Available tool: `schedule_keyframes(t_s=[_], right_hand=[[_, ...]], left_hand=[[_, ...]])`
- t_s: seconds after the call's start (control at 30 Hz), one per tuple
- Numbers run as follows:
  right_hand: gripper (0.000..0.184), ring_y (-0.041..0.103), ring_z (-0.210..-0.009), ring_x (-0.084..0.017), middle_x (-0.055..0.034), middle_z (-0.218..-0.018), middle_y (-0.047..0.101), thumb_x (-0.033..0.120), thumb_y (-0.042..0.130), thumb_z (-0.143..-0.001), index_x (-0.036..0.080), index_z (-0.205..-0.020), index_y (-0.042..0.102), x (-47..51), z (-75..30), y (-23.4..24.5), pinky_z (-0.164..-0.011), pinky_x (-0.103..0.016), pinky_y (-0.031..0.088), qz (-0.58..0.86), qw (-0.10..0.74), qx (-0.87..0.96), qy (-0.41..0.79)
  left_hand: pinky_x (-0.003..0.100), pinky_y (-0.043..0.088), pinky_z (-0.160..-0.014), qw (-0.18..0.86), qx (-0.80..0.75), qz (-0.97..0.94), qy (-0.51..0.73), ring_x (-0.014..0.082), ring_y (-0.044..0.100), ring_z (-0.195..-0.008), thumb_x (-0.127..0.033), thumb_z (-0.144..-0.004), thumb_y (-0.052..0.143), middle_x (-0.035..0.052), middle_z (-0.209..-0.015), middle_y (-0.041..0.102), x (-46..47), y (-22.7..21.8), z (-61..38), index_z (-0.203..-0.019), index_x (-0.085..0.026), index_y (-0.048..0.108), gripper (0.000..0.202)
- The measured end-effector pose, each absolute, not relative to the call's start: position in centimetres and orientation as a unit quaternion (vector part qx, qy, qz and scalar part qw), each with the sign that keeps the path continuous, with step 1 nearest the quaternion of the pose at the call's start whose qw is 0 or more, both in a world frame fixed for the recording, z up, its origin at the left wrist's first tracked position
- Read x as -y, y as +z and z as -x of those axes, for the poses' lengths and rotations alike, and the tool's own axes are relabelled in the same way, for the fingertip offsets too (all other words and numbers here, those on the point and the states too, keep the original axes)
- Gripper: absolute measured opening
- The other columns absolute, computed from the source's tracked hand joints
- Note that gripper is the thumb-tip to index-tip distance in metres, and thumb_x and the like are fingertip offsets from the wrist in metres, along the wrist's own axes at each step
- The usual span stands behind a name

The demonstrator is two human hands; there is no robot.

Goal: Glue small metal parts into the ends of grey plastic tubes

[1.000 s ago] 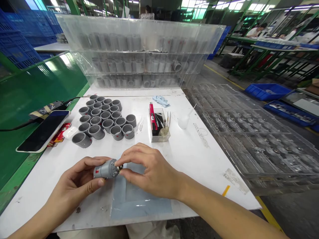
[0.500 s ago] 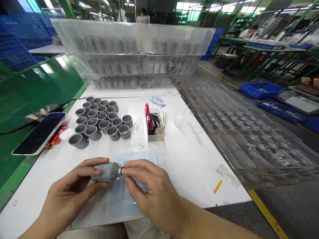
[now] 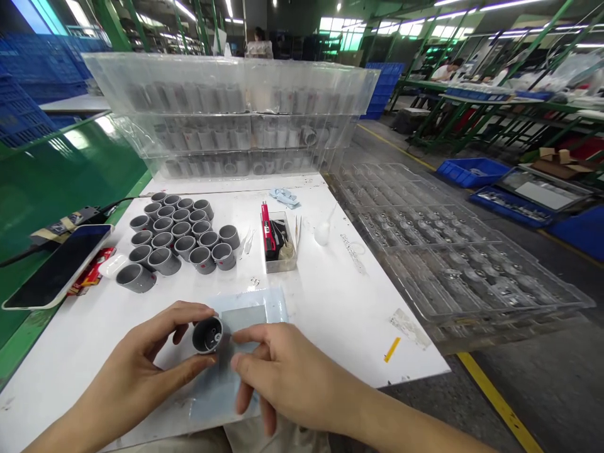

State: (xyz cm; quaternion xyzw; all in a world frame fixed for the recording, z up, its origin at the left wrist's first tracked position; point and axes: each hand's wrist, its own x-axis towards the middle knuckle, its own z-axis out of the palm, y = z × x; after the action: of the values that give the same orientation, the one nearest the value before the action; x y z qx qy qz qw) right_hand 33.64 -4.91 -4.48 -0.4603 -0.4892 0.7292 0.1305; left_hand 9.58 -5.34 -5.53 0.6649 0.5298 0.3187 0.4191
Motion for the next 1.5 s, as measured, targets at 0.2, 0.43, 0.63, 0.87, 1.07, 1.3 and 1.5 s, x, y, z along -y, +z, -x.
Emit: schedule_keyframes(t_s=[0.2,0.43,0.63,0.87,1.07,1.3,1.5], right_hand=[[0.032,0.053,-0.053,-0.009,0.0027,-0.069,0.07,0.046,0.06,-0.099,0.021,-0.114,0.072,1.0,-37.7,-2.4,-0.051,-0.022,0.038,0.589,0.32,0.679,0.302],[0.027,0.054,-0.053,-0.011,0.0038,-0.065,0.068,0.041,0.065,-0.094,0.02,-0.106,0.077,-3.8,-37.2,-1.3,-0.058,-0.027,0.04,0.601,0.299,0.729,0.132],[0.019,0.059,-0.058,-0.013,-0.0001,-0.069,0.071,0.036,0.074,-0.089,0.019,-0.087,0.08,-3.2,-37.1,-0.7,-0.057,-0.027,0.045,0.576,0.478,0.662,0.039],[0.012,0.066,-0.063,-0.013,0.0009,-0.08,0.077,0.021,0.077,-0.087,0.027,-0.097,0.081,1.5,-34.4,0.0,-0.057,-0.026,0.053,0.483,0.593,0.643,0.039],[0.012,0.059,-0.055,-0.009,0.0026,-0.067,0.069,0.013,0.071,-0.089,0.019,-0.097,0.076,3.3,-30.9,-2.2,-0.054,-0.021,0.051,0.38,0.479,0.754,0.239],[0.01,0.06,-0.059,-0.009,0.0009,-0.07,0.071,0.011,0.07,-0.089,0.015,-0.096,0.076,2.2,-30.2,-3.8,-0.056,-0.022,0.049,0.378,0.466,0.767,0.227],[0.008,0.059,-0.056,-0.008,0.0022,-0.067,0.069,0.011,0.071,-0.088,0.015,-0.092,0.076,2.6,-30.2,-3.3,-0.054,-0.022,0.05,0.391,0.478,0.759,0.205]], left_hand=[[0.038,0.041,-0.099,0.456,-0.54,-0.594,0.384,0.0252,0.064,-0.113,-0.024,-0.079,0.082,-0.0018,-0.116,0.073,5.9,-7.2,-10.2,-0.121,-0.04,0.067,0.048],[0.042,0.037,-0.105,0.469,-0.568,-0.564,0.373,0.027,0.065,-0.115,-0.023,-0.076,0.083,-0.0019,-0.116,0.075,5.9,-7.3,-10.4,-0.132,-0.04,0.06,0.063],[0.041,0.042,-0.101,0.499,-0.556,-0.552,0.371,0.0268,0.066,-0.111,-0.021,-0.074,0.084,0.0,-0.115,0.075,5.8,-7.1,-10.2,-0.13,-0.037,0.061,0.063],[0.04,0.042,-0.099,0.49,-0.578,-0.542,0.363,0.0285,0.064,-0.116,-0.028,-0.075,0.086,-0.0013,-0.12,0.074,5.6,-7.0,-10.2,-0.124,-0.038,0.066,0.053],[0.039,0.049,-0.091,0.494,-0.546,-0.561,0.378,0.0275,0.067,-0.106,-0.031,-0.08,0.084,0.0001,-0.11,0.074,5.3,-7.0,-10.2,-0.109,-0.032,0.07,0.033],[0.036,0.051,-0.094,0.505,-0.523,-0.594,0.344,0.0241,0.066,-0.111,-0.034,-0.086,0.081,-0.0011,-0.114,0.072,5.1,-7.1,-9.6,-0.115,-0.033,0.066,0.033],[0.03,0.051,-0.093,0.491,-0.52,-0.603,0.354,0.0173,0.066,-0.105,-0.029,-0.086,0.081,-0.0067,-0.111,0.071,5.2,-7.7,-9.6,-0.114,-0.037,0.065,0.034]])
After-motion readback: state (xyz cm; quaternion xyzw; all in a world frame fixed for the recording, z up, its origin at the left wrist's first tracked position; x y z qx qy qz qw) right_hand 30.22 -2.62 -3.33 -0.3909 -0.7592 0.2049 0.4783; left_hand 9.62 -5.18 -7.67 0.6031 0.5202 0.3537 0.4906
